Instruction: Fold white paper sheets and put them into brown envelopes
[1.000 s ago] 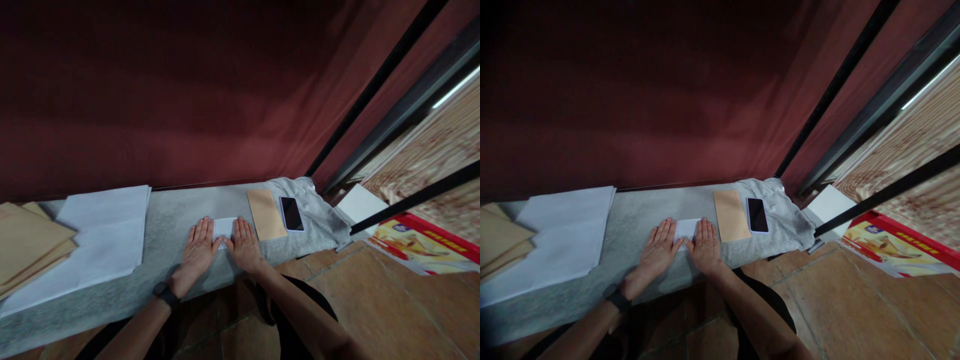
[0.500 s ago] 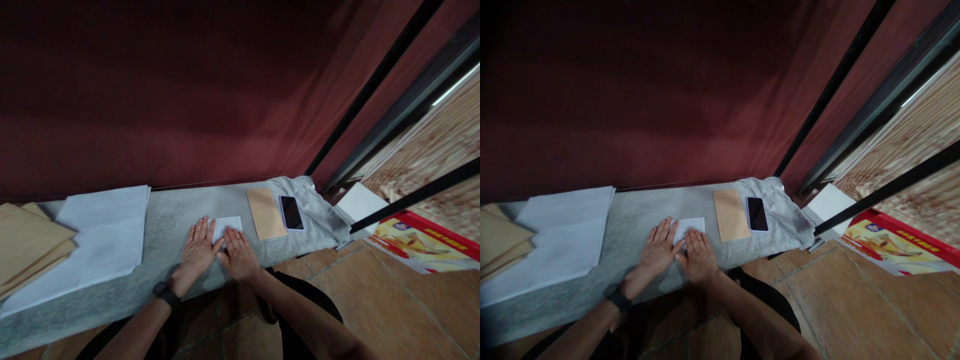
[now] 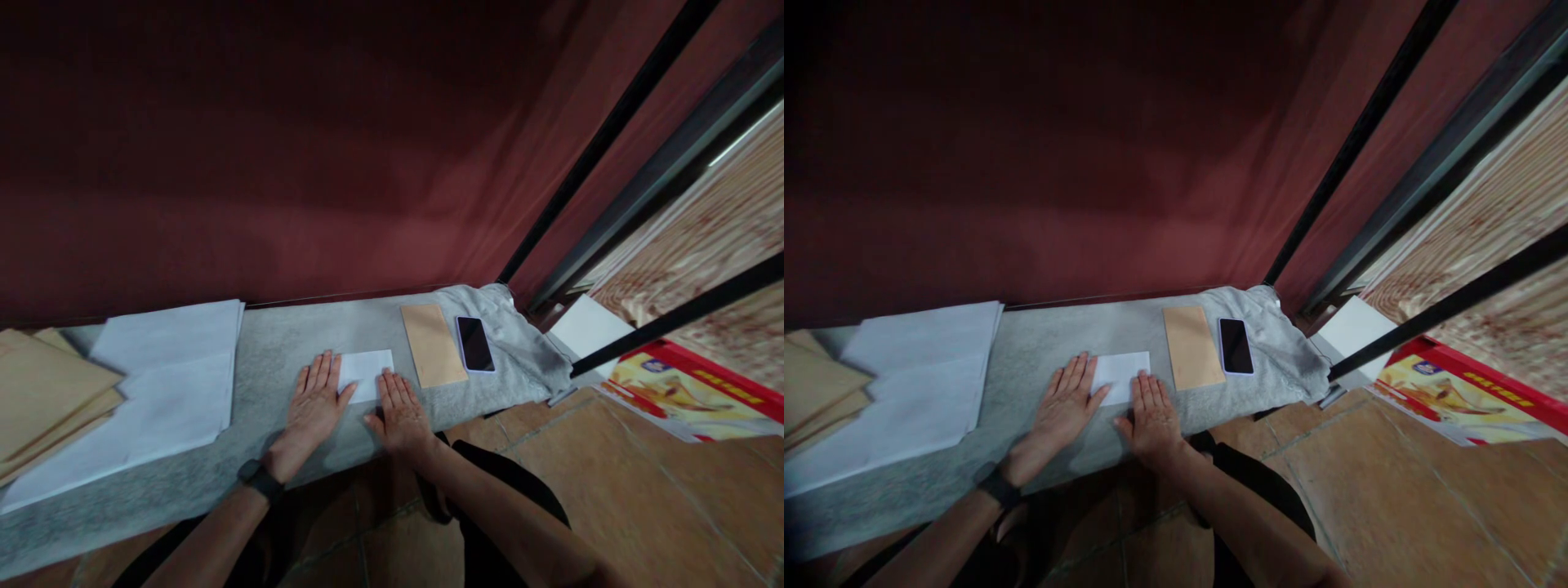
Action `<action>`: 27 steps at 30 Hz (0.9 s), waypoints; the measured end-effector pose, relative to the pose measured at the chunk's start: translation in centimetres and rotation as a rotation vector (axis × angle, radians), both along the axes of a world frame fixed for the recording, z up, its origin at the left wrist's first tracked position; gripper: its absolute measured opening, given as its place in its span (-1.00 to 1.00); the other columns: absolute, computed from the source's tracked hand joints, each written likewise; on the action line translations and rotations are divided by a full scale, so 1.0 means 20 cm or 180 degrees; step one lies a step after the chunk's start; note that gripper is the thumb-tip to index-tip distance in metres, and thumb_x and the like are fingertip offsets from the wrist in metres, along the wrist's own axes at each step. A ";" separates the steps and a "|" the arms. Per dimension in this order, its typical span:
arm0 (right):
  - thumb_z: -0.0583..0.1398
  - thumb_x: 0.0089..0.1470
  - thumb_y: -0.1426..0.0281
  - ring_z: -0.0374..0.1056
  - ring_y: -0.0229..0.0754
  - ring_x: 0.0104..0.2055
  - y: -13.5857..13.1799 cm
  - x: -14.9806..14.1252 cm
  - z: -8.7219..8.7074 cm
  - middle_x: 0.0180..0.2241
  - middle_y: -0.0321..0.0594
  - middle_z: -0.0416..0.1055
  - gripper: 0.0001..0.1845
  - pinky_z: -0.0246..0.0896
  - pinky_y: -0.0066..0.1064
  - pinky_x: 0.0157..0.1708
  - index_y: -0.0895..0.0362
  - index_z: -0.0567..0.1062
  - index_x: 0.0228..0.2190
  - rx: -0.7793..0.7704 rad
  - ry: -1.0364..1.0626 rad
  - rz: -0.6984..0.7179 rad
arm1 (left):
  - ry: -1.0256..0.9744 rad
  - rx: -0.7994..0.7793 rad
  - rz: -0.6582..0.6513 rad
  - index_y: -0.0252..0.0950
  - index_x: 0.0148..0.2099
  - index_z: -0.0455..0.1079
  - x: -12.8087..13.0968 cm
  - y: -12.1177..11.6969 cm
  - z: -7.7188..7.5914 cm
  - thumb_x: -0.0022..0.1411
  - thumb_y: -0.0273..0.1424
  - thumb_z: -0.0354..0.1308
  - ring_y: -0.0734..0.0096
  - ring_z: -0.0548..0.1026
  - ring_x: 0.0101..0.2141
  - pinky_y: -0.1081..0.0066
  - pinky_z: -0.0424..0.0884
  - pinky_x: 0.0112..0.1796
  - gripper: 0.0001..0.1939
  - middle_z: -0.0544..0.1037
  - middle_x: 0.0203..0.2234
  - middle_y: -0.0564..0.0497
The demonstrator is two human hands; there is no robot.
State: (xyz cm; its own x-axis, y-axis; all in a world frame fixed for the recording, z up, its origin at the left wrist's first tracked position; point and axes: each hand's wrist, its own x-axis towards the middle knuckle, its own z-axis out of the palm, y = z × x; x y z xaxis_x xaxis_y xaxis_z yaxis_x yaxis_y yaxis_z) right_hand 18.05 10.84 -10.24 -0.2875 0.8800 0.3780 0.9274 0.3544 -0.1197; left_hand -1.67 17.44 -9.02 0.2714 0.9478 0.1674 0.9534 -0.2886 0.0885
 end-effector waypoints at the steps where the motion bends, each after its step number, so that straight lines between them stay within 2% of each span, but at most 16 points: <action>1: 0.06 0.36 0.07 0.03 0.11 0.42 0.00 0.01 0.00 0.36 0.21 0.13 -0.21 0.02 -0.03 0.36 0.42 0.15 0.34 0.0031 -0.0009 0.0000 | 0.0002 -0.0033 0.0019 -0.48 0.45 0.02 -0.01 0.00 0.00 0.43 0.00 -0.27 0.03 0.05 0.41 0.02 -0.05 0.36 -0.21 0.08 0.42 -0.27; 6: 0.07 0.35 0.06 0.05 0.11 0.41 -0.01 0.03 0.02 0.35 0.21 0.13 -0.20 0.02 -0.03 0.36 0.41 0.15 0.34 -0.0039 -0.0024 -0.0040 | -0.0073 0.0034 0.0052 -0.47 0.45 0.03 -0.05 0.00 -0.01 0.44 0.00 -0.30 0.04 0.07 0.40 0.03 -0.04 0.37 -0.22 0.14 0.40 -0.26; 9: 0.05 0.36 0.05 0.06 0.12 0.40 -0.01 0.03 0.03 0.35 0.21 0.13 -0.20 0.01 -0.04 0.36 0.41 0.17 0.33 -0.0116 -0.0063 -0.0061 | -0.0197 0.0170 -0.0083 -0.51 0.44 0.03 -0.07 -0.01 0.00 0.46 -0.05 -0.31 0.02 0.06 0.40 0.00 0.01 0.36 -0.24 0.15 0.40 -0.30; 14: 0.04 0.37 0.06 0.04 0.12 0.41 -0.01 0.03 0.04 0.36 0.21 0.12 -0.22 0.00 -0.05 0.36 0.44 0.20 0.32 -0.0208 -0.0142 -0.0068 | -0.0393 0.0252 -0.0931 -0.34 0.48 -0.03 -0.04 -0.13 0.00 0.47 -0.08 -0.23 0.15 0.11 0.39 0.04 0.09 0.35 -0.31 0.17 0.40 -0.20; 18: 0.02 0.39 0.10 0.02 0.10 0.43 -0.01 0.03 0.05 0.38 0.18 0.08 -0.26 -0.03 -0.04 0.37 0.41 0.20 0.32 -0.0306 -0.0148 -0.0100 | -0.0280 0.0204 -0.1495 -0.22 0.46 0.05 -0.01 -0.23 0.01 0.47 -0.06 -0.15 0.23 0.15 0.38 0.10 0.08 0.36 -0.36 0.22 0.39 -0.11; 23: 0.01 0.40 0.10 0.00 0.09 0.44 0.00 0.01 0.09 0.39 0.11 0.06 -0.30 -0.07 -0.03 0.39 0.35 0.23 0.32 -0.0434 -0.0044 -0.0132 | -0.0135 0.0209 -0.1533 -0.21 0.44 0.09 -0.03 -0.25 0.02 0.46 -0.06 -0.13 0.21 0.15 0.38 0.09 0.11 0.34 -0.37 0.22 0.39 -0.10; 27: -0.05 0.44 0.15 -0.01 -0.04 0.44 0.00 -0.03 0.11 0.40 -0.05 0.07 -0.38 -0.09 -0.11 0.41 0.23 0.22 0.34 -0.0468 0.0076 0.0339 | -0.0082 0.0126 -0.1524 -0.28 0.44 0.10 -0.04 -0.25 0.00 0.47 -0.07 -0.15 0.20 0.12 0.39 0.10 0.09 0.35 -0.36 0.19 0.40 -0.14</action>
